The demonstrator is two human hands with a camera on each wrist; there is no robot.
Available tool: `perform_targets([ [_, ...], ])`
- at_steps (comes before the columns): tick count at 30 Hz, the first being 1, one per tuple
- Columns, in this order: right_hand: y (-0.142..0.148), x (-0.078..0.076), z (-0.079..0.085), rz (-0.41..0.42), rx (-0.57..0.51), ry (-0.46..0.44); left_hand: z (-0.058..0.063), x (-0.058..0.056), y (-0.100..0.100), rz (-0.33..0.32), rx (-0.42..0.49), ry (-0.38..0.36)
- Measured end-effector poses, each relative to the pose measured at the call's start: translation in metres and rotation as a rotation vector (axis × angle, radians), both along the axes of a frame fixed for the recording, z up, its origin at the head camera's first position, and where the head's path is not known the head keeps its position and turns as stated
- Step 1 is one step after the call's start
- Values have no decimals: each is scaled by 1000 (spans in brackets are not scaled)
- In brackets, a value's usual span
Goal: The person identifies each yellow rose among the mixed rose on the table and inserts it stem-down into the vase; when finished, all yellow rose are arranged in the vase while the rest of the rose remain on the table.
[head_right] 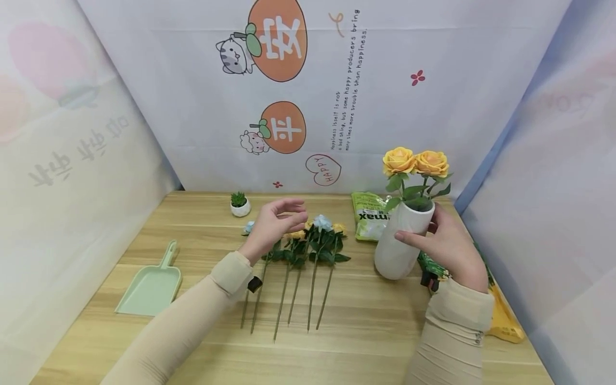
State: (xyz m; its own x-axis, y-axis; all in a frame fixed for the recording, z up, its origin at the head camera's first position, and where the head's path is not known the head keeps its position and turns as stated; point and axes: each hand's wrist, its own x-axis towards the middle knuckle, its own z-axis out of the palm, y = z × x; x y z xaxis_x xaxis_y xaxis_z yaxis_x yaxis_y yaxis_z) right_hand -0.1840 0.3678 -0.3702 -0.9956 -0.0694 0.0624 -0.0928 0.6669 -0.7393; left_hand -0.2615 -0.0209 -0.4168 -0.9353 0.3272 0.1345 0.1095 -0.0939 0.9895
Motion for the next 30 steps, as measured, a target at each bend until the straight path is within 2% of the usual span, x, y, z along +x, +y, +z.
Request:
perform_targets([
  [4, -1, 0, 1, -2, 5, 2, -11, 8, -12, 21, -36, -20],
  [9, -1, 1, 1, -1, 9, 2, -32, 16, -27, 28, -79, -63],
  [14, -1, 1, 3, 0, 16, 6, -54, 24, -38, -3, -150, -80],
  [17, -2, 0, 4, -1, 17, 3, -63, 30, -42, -30, -193, -81],
  [22, -1, 1, 3, -5, 21, -6, -70, 37, -48, -47, -228, -95],
  [30, -2, 1, 2, -4, 35, -21, -80, 40, -54, -41, -270, -118],
])
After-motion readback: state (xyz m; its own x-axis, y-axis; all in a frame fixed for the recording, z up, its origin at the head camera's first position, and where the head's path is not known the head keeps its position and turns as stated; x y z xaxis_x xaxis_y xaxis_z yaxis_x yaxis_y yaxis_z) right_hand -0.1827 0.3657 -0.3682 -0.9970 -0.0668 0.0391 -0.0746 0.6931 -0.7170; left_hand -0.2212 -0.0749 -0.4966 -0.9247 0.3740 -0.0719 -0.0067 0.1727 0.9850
